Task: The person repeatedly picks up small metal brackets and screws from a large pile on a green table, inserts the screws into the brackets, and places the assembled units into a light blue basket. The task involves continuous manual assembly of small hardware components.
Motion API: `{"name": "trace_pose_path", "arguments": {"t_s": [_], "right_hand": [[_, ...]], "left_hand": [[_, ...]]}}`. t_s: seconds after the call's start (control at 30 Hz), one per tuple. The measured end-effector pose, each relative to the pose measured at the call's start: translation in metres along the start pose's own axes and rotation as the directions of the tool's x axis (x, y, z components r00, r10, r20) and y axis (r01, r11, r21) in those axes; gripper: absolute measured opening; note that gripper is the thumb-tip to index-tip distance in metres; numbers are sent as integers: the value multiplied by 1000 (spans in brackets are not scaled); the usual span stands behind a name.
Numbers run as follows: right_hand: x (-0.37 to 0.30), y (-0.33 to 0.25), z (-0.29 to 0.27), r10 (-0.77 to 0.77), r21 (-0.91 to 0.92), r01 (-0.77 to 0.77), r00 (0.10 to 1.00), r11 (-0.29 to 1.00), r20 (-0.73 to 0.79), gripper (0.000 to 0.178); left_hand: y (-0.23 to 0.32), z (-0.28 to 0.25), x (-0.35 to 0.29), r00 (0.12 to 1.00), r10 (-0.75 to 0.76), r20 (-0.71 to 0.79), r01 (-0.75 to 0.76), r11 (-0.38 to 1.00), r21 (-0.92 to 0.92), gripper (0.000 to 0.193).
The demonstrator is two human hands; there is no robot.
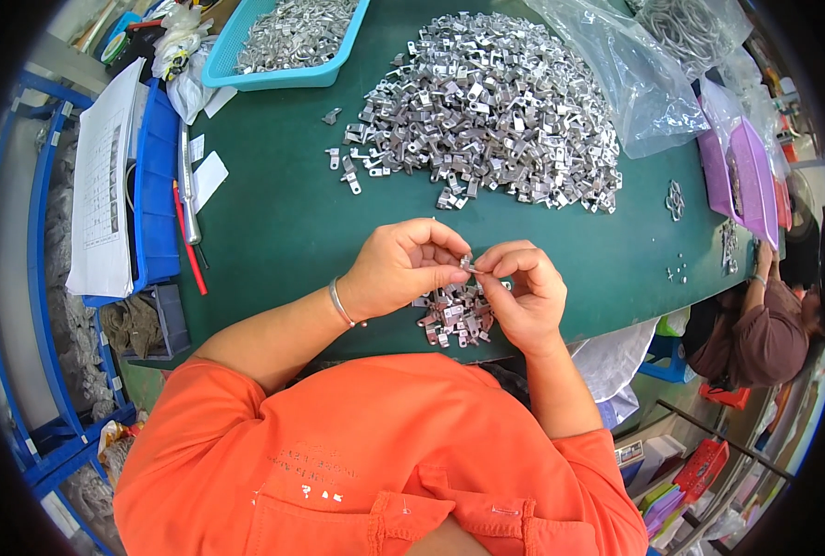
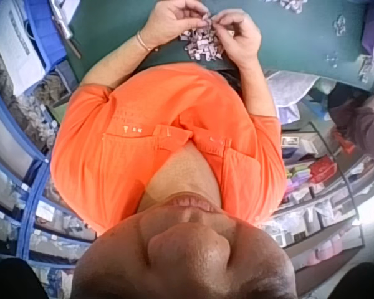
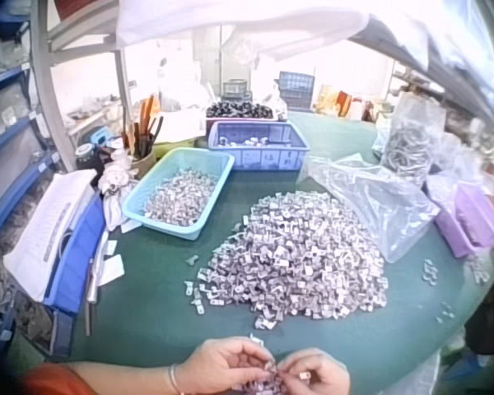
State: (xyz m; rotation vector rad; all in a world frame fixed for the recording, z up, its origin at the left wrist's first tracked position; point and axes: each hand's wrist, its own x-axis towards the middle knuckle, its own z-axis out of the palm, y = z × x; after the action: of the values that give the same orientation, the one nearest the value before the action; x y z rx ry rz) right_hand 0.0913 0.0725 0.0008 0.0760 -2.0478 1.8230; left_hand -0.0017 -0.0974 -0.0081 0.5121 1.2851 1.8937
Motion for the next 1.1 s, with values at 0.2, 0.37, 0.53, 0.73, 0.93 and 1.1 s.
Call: {"name": "trace_pose_path", "arguments": {"t_s": [0.2,0.37,0.53,0.73,0.93,1.1], "right_hand": [[18,-10,-15,34,-212,5,983,977,179,13],[39,-2,8,39,-485,81,972,871,233,16],[40,11,18,37,-639,126,971,759,235,15],[28,-2,6,320,-319,-278,943,906,86,11],[22,-7,-6,612,118,-620,785,776,96,12],[18,-3,-10,360,9,-371,905,928,226,8]], "left_hand": [[26,-18,-13,987,160,33,-153,830,537,24],[16,-26,-23,970,143,-194,-75,945,318,30],[8,-20,-20,971,118,-208,-116,993,20,33],[9,-21,-20,979,59,-196,-72,996,-58,26],[12,-20,-22,970,-124,-210,81,976,-201,18],[5,-25,-20,981,-10,-195,-13,993,-114,22]]}}
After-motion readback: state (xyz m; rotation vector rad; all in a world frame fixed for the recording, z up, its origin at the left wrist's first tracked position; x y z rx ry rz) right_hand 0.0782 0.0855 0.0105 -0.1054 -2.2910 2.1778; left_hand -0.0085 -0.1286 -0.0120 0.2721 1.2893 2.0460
